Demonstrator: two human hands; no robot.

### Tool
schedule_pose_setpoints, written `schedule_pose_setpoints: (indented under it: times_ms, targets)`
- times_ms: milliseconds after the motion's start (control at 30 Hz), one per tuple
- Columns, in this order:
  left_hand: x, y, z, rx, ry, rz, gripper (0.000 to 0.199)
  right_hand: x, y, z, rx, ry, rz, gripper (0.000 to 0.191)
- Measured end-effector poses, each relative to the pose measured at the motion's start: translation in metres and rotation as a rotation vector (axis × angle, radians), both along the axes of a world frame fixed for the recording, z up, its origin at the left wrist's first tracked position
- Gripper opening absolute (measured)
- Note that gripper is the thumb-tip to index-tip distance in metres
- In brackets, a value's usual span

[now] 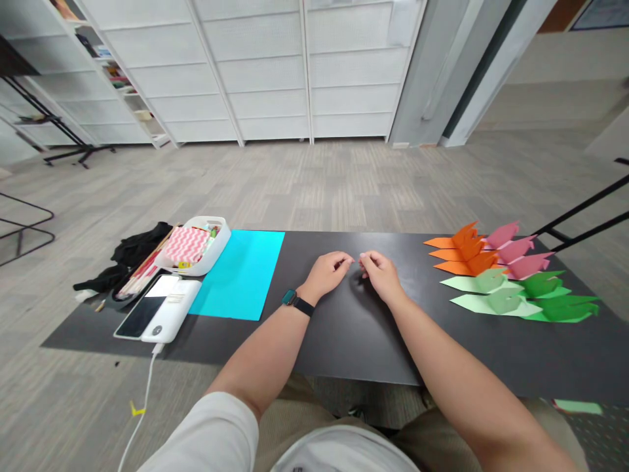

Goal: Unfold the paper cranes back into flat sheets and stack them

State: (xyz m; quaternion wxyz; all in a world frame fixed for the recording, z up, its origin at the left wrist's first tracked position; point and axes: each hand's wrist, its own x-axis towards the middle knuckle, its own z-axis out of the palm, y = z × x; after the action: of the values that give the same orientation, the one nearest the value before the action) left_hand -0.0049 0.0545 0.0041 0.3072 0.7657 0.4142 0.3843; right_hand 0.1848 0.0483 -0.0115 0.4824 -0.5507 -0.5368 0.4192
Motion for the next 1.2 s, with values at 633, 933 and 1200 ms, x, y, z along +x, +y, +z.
schedule_pose_setpoints:
  times_ms: [633,933,1200]
  targets:
    - [-0.007,0.016,-0.004,-0.762,-0.697,0.066,0.038,0.006,0.007,0.001,-0.136,0.162,0.066,0.047]
    - [0.000,-0.009,0.003,0.223,0.287,0.015,0.016,0.006,0.006,0.001,-0.132,0.183,0.083,0.044]
    - [0.010,-0.009,-0.003,0.254,0.384,0.004,0.016,0.008,0.007,0.000,-0.143,0.210,0.076,0.041]
